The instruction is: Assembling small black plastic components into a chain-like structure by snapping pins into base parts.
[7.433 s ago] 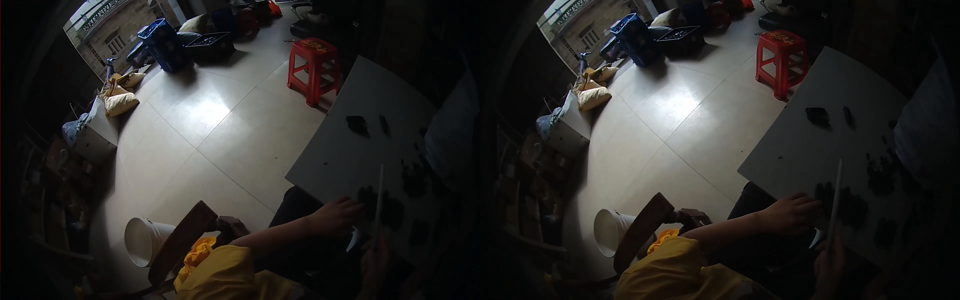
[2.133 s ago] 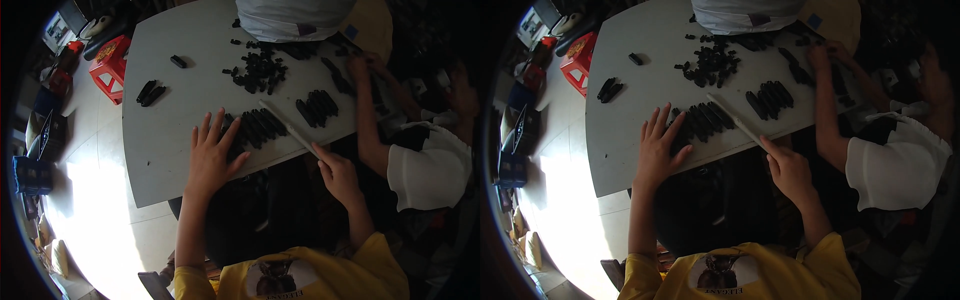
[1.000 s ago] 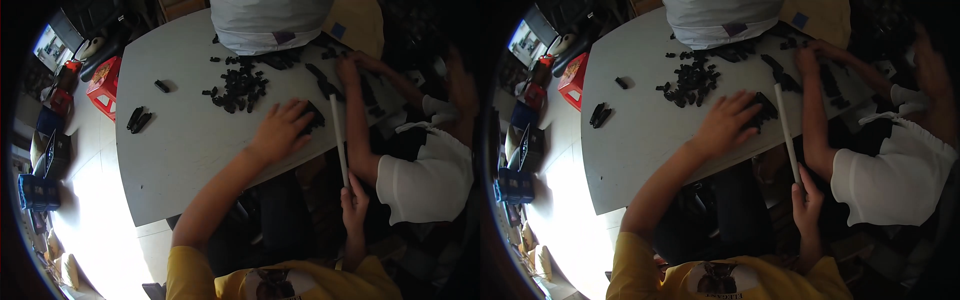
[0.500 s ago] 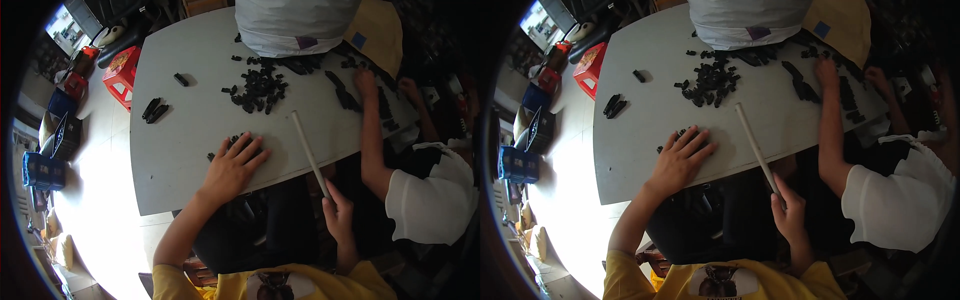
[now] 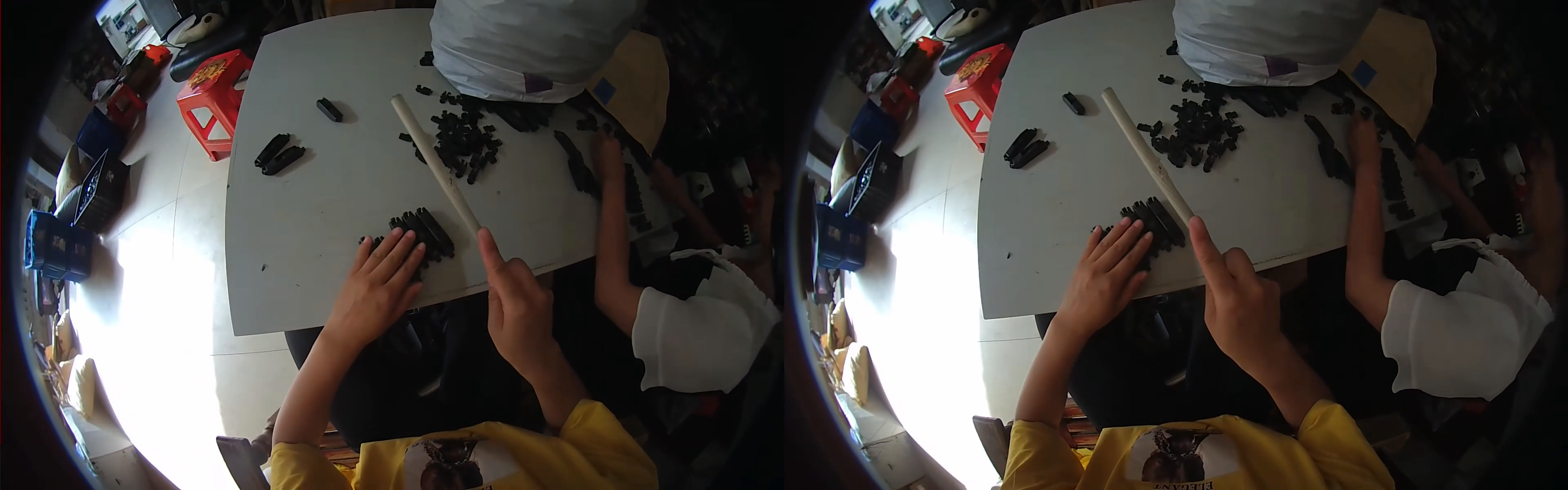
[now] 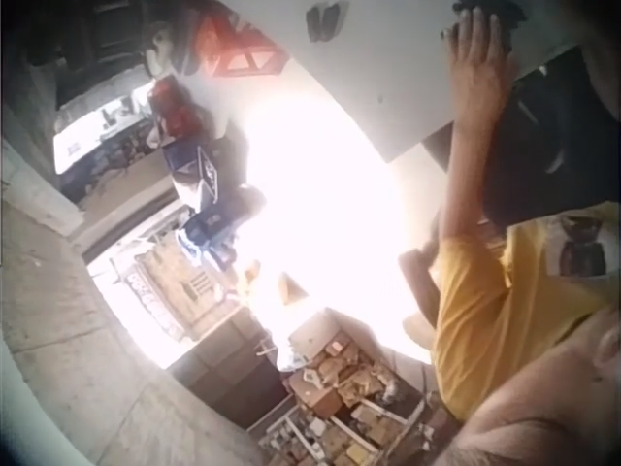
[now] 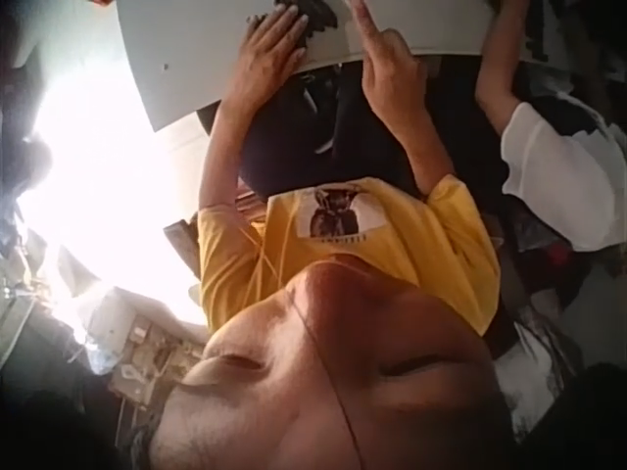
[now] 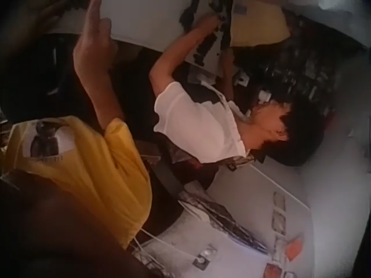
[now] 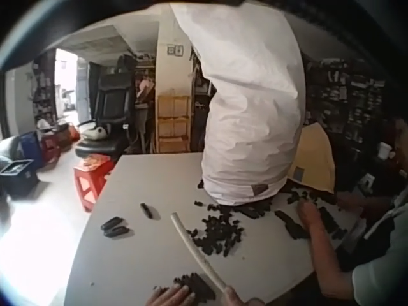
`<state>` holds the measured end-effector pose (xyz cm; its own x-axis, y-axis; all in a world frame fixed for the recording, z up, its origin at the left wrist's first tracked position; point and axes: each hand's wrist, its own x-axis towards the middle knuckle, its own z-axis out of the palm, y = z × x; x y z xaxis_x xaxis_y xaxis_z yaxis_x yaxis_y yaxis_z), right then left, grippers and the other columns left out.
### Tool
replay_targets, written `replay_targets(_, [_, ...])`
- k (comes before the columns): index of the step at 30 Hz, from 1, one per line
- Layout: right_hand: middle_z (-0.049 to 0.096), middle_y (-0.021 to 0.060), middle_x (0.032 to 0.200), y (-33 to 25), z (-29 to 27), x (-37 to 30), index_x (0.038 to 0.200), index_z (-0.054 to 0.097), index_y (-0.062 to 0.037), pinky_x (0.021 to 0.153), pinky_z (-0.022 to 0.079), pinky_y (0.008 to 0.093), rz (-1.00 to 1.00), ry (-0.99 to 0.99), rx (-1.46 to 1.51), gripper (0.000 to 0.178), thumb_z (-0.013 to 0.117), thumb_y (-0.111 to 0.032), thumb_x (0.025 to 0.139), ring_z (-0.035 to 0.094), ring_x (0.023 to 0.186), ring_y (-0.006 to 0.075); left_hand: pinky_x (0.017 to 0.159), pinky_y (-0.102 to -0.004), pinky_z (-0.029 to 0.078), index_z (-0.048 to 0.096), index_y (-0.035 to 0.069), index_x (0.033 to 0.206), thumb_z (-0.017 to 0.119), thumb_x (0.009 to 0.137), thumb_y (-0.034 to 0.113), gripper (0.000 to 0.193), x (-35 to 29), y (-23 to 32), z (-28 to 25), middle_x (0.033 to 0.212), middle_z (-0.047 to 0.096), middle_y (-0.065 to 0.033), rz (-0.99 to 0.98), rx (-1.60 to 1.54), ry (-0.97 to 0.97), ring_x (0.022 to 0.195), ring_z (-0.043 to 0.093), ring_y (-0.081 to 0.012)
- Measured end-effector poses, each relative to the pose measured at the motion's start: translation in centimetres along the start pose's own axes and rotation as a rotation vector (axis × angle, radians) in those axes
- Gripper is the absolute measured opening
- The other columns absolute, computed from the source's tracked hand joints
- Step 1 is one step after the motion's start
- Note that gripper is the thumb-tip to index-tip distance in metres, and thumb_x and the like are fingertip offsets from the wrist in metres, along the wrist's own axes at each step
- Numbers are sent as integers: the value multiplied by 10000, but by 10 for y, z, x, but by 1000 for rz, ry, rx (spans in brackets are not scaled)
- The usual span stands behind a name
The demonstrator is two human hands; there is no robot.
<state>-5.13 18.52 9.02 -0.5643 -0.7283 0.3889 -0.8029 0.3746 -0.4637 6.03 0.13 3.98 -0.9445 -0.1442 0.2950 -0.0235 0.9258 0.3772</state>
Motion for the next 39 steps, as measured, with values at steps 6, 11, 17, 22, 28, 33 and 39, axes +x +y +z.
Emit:
replay_targets(6, [510, 53, 708, 15, 13, 3, 1445, 420, -165, 495, 529, 334, -18, -267, -386, 665, 600, 6, 828, 585, 542, 189, 1123, -503, 289, 495, 106, 1375, 655, 861, 208, 547, 0, -1, 4, 1455, 439, -92, 9, -9, 14, 1377, 375, -267])
replay_targets(11, [519, 58, 715, -3, -6, 9, 1449, 413, -164, 493, 530, 341, -59, -54, -76, 669, 591, 14, 829, 593, 556, 185, 1119, -487, 307, 502, 99, 1367, 659, 858, 211, 544, -4, 0, 2, 1444, 453, -91, -14, -22, 48, 1367, 390, -266])
replay_targets(17, [521, 78, 686, 0, 22, 3, 1416, 469, -162, 539, 500, 346, 17, -302, -320, 590, 556, 34, 865, 570, 556, 213, 1111, -473, 328, 510, 82, 1354, 662, 855, 204, 536, -2, -2, 5, 1426, 472, -101, 15, -43, 67, 1348, 417, -271])
replay_targets(22, [463, 24, 678, -3, 9, 7, 1434, 440, -165, 445, 499, 301, -95, -134, -217, 645, 599, 5, 833, 538, 486, 163, 1088, -469, 356, 548, 60, 1309, 664, 841, 176, 496, -3, 0, -1, 1381, 514, -114, 19, -47, 104, 1318, 454, -276])
replay_targets(28, [484, 49, 679, -20, 8, 1, 1434, 442, -176, 489, 501, 342, -85, -73, -160, 641, 585, 9, 838, 579, 531, 204, 935, -420, 496, 671, 10, 1047, 702, 754, 144, 324, -14, -5, 2, 1153, 650, -123, 86, 99, 386, 1114, 616, -262])
replay_targets(33, [492, 59, 678, -9, 23, 3, 1444, 428, -167, 517, 483, 378, -2, -360, -326, 635, 556, 42, 859, 578, 559, 213, 802, -367, 549, 696, 23, 919, 683, 746, 123, 200, -13, -3, 7, 1017, 685, -113, 84, 65, 435, 997, 666, -256])
replay_targets(39, [506, 59, 718, -24, 3, 9, 1426, 454, -174, 469, 514, 353, -87, -72, -77, 662, 600, 4, 805, 601, 540, 212, 724, -345, 554, 692, 33, 862, 669, 770, 140, 143, -20, -7, 8, 960, 697, -100, 47, 89, 543, 940, 688, -241])
